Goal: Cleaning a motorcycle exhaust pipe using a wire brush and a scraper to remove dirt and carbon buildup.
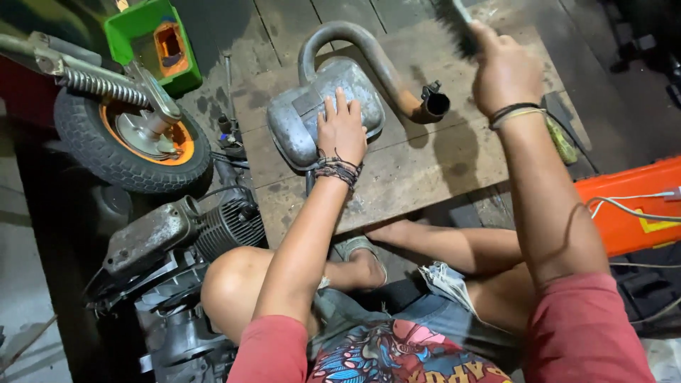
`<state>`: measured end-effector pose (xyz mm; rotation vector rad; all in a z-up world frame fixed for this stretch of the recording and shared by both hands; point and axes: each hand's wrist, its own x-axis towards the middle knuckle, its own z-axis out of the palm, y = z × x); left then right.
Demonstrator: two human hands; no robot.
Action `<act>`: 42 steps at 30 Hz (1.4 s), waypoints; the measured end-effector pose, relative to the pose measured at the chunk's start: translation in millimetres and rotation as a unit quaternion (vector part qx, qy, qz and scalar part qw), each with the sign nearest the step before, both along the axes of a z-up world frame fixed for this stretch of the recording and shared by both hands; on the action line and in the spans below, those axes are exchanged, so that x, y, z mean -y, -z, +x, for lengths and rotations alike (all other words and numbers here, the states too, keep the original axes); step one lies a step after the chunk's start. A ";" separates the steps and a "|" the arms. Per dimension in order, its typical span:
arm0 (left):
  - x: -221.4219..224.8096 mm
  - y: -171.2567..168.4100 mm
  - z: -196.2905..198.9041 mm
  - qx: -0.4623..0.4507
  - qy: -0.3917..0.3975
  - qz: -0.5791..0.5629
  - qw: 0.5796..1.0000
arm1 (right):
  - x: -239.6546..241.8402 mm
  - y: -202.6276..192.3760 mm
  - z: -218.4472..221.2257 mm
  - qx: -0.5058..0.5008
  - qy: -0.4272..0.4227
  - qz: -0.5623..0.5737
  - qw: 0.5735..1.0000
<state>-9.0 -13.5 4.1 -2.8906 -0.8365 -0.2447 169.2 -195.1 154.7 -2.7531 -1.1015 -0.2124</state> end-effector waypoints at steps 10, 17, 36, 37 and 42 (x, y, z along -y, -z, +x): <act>2.5 -13.3 -5.2 -0.004 0.005 0.000 1.000 | -2.6 -3.1 -35.5 -0.106 -0.073 -0.005 0.992; 0.4 -15.7 -4.9 0.001 0.004 -0.019 1.000 | 7.3 -12.6 -37.6 -0.162 -0.041 0.135 0.977; 1.7 -29.6 -7.1 0.028 0.023 -0.056 0.998 | 22.7 37.7 9.8 -0.470 -0.042 0.288 0.833; 3.6 -30.8 -6.8 0.028 0.025 -0.056 0.998 | 30.3 53.8 27.3 -0.470 -0.040 0.288 0.833; 7.3 -33.2 -11.6 0.026 0.021 -0.087 0.996 | 50.4 70.3 43.5 -0.373 0.016 0.310 0.875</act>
